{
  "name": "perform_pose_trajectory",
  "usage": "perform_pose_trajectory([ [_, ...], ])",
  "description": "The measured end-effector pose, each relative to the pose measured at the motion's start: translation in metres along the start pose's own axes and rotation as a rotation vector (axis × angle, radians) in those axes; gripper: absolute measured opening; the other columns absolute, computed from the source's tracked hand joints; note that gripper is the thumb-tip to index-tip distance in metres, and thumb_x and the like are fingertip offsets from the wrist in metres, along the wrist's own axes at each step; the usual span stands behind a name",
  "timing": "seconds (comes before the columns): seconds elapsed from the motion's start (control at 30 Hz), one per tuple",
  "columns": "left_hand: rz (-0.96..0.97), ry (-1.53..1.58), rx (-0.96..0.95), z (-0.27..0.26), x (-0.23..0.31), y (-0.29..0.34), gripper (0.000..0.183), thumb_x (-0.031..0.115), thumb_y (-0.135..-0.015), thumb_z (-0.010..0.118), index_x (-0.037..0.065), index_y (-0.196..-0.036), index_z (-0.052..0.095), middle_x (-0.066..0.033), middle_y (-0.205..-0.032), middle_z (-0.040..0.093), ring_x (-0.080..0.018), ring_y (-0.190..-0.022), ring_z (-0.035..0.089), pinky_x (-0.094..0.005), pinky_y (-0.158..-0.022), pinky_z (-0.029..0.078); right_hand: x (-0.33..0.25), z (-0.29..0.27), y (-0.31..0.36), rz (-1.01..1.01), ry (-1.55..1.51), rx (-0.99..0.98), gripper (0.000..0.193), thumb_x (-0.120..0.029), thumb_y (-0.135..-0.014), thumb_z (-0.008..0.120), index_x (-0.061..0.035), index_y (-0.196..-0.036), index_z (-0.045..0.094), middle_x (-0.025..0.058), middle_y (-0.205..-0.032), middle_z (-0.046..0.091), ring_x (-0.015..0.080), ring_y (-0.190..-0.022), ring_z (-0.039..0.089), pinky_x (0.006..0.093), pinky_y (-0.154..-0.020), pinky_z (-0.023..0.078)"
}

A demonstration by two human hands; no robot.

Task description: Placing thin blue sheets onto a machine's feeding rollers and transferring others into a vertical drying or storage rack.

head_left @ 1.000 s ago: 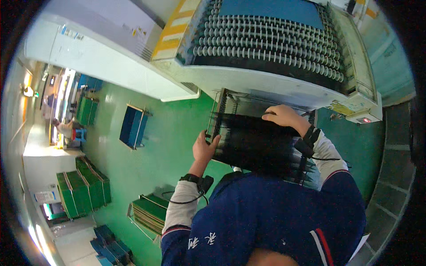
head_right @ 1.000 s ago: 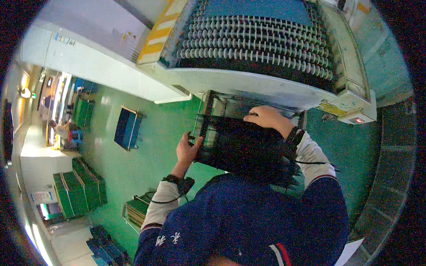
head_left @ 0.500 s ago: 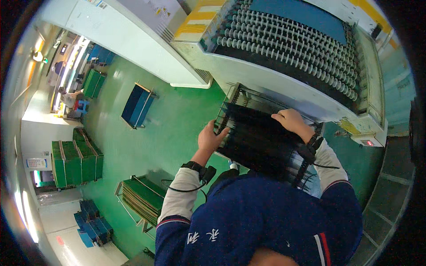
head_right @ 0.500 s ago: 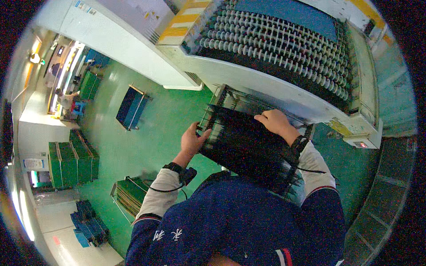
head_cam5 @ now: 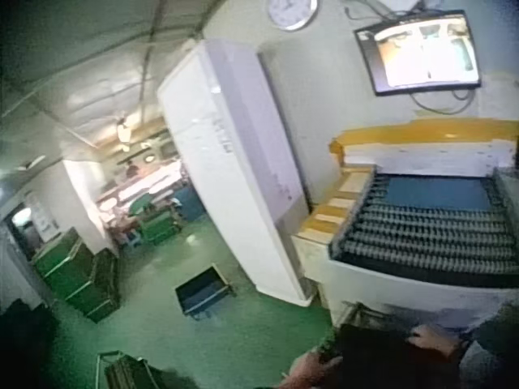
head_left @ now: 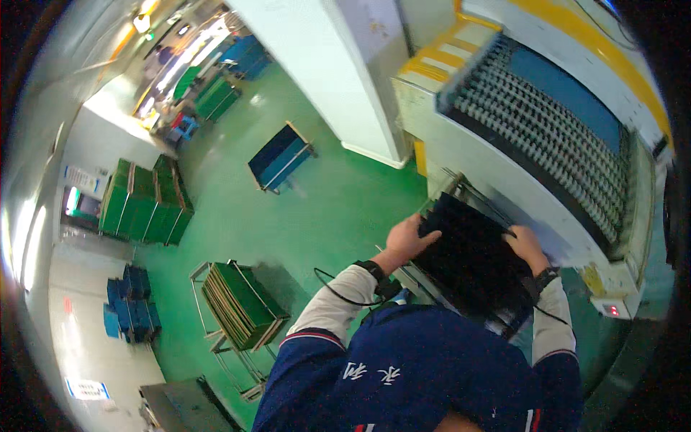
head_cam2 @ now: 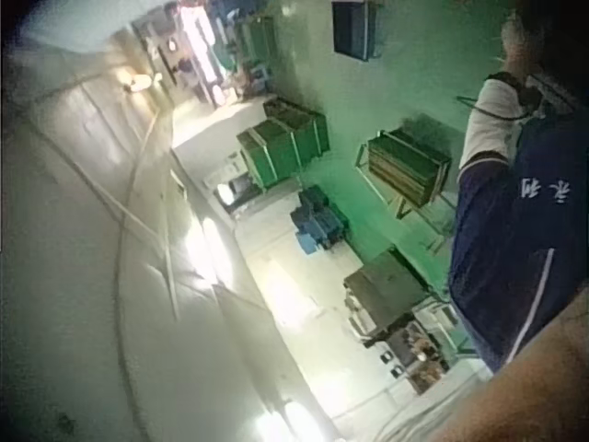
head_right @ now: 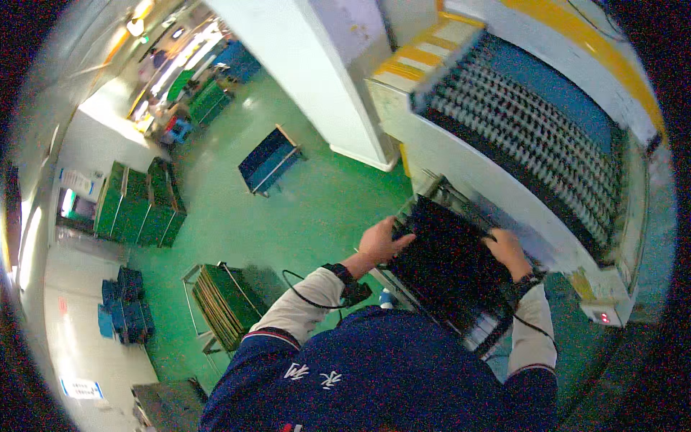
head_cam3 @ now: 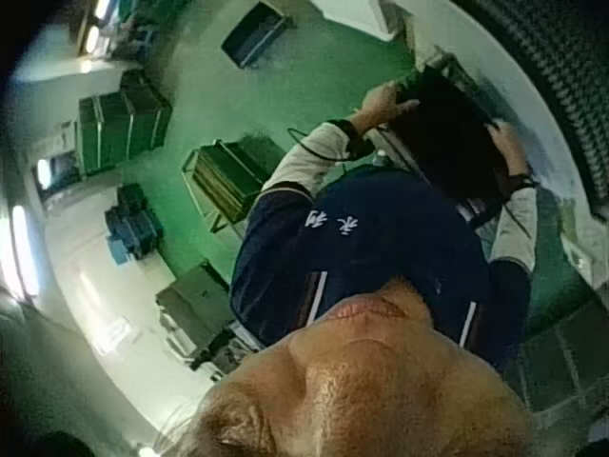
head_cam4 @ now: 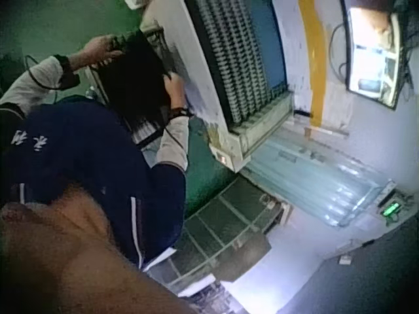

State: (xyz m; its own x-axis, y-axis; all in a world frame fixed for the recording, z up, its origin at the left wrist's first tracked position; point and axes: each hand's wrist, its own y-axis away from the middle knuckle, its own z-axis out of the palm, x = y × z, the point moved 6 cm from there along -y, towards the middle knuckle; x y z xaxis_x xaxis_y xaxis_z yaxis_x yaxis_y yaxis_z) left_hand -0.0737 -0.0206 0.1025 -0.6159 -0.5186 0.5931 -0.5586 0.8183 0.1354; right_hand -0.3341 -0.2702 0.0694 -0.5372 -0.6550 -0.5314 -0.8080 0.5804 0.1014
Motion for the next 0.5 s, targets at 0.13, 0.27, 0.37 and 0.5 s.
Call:
perform_pose_trajectory([
  [0.13, 0.031, -0.002, 0.019, 0.003, 0.001, 0.003, 0.071, 0.063, -0.085, 0.07, 0.002, -0.12, 0.061, -0.0243, -0.107, 0.07, -0.0433, -0.1, 0.068, -0.0509, -0.087, 0.054, 0.016, 0.013, -0.001, 0.018, 0.073, -0.019, 0.032, -0.033, -0.086, 0.072, -0.0016, -0.09, 0.071, 0.026, -0.089, 0.068, 0.0481, -0.088, 0.065, 0.0544, -0.076, 0.05],
  [0.27, -0.008, 0.021, -0.058, -0.01, 0.004, 0.013, 0.073, 0.063, -0.085, 0.07, -0.002, -0.116, 0.059, -0.0252, -0.11, 0.069, -0.0448, -0.102, 0.067, -0.0516, -0.089, 0.053, 0.008, 0.021, 0.004, 0.001, 0.19, -0.039, 0.029, -0.028, -0.085, 0.072, 0.0008, -0.086, 0.07, 0.0271, -0.087, 0.067, 0.0487, -0.087, 0.064, 0.0544, -0.073, 0.048],
  [0.37, 0.02, 0.071, -0.027, 0.0, -0.009, 0.013, 0.071, 0.061, -0.085, 0.071, -0.002, -0.116, 0.059, -0.0257, -0.109, 0.069, -0.0448, -0.103, 0.067, -0.0516, -0.09, 0.053, 0.005, 0.019, 0.005, 0.028, 0.248, -0.034, 0.029, -0.029, -0.084, 0.073, 0.0003, -0.088, 0.071, 0.0269, -0.088, 0.067, 0.0485, -0.088, 0.064, 0.0543, -0.074, 0.049],
  [0.5, 0.03, 0.073, -0.018, -0.006, -0.005, 0.018, 0.066, 0.059, -0.085, 0.071, -0.001, -0.111, 0.06, -0.0229, -0.104, 0.069, -0.0426, -0.099, 0.067, -0.0506, -0.086, 0.055, -0.011, -0.007, 0.013, -0.038, 0.22, 0.11, 0.031, -0.03, -0.082, 0.074, -0.0003, -0.091, 0.072, 0.027, -0.089, 0.068, 0.0488, -0.088, 0.064, 0.0543, -0.075, 0.049],
])
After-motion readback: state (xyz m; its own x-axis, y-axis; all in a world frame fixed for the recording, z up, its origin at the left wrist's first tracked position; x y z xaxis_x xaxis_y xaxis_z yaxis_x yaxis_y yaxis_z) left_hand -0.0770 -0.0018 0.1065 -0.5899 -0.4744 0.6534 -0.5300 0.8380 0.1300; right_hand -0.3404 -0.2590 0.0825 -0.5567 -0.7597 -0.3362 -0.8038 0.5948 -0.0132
